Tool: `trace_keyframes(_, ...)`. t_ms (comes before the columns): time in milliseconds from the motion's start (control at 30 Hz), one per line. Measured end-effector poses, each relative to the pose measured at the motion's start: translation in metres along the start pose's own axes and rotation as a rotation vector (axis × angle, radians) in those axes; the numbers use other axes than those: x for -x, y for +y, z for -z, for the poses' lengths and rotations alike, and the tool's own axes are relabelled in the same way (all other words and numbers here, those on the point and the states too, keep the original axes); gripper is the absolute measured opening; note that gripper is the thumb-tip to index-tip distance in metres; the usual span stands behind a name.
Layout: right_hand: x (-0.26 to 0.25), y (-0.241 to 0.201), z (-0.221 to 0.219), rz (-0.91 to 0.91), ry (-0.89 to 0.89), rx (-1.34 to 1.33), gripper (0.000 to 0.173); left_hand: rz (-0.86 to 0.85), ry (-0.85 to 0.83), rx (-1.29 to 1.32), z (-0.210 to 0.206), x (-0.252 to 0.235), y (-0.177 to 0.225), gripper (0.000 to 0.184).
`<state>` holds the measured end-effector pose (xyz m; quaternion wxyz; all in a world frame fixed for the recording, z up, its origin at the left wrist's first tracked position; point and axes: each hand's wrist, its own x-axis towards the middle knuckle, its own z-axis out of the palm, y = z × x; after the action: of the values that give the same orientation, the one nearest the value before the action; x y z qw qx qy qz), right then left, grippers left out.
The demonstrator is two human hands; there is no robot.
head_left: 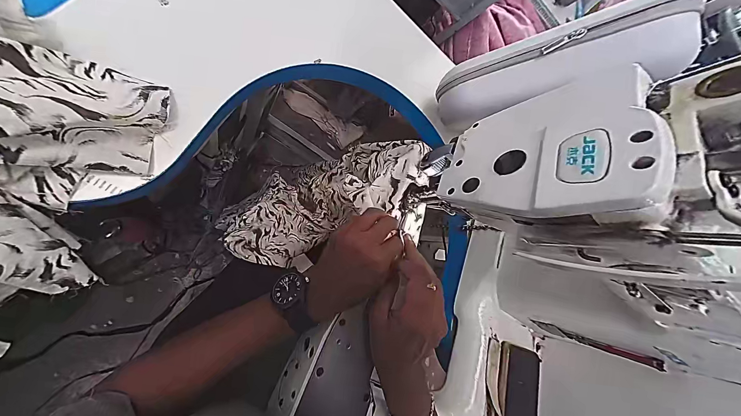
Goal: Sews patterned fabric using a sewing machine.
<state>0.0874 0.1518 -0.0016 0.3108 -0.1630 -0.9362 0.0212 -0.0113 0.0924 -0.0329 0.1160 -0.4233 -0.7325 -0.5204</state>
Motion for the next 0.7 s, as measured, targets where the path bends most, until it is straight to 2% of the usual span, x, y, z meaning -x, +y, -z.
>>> trace_keyframes(67,0.003,-0.001,0.002,-0.004,-0.047,-0.008,0.023,0.002,0.001,0.026,0.002,0.007,0.003,0.016)
trace_keyframes(167,0.004,-0.009,0.003,-0.001,-0.063,-0.028,0.028,0.094,0.039,0.170,0.033,0.000,0.012,0.021)
trace_keyframes(200,0.005,-0.011,0.001,0.003,-0.066,-0.020,0.028,0.186,0.008,0.242,0.048,-0.012,0.011,0.026)
trace_keyframes(267,0.009,-0.013,0.000,0.031,-0.077,-0.003,0.026,0.455,-0.210,0.485,0.059,-0.038,-0.013,0.042)
trace_keyframes(367,0.006,-0.015,0.002,0.081,-0.092,0.032,0.025,0.775,-0.454,0.950,-0.014,-0.072,-0.076,0.060)
trace_keyframes(433,0.002,-0.016,0.002,0.080,-0.099,0.056,0.025,0.820,-0.457,0.951,-0.043,-0.121,-0.087,0.053)
trace_keyframes(500,0.005,-0.016,0.004,0.059,-0.116,0.073,0.024,0.807,-0.522,0.846,-0.055,-0.169,-0.092,0.029)
trace_keyframes(533,0.007,-0.016,0.004,0.055,-0.119,0.076,0.024,0.792,-0.557,0.784,-0.062,-0.178,-0.093,0.023)
trace_keyframes(600,0.006,-0.014,0.001,0.075,-0.087,0.072,0.025,0.793,-0.507,0.782,-0.066,-0.159,-0.089,0.028)
trace_keyframes(700,0.004,-0.012,-0.004,0.051,-0.024,-0.011,0.025,1.009,-0.234,0.825,-0.080,-0.101,-0.087,0.039)
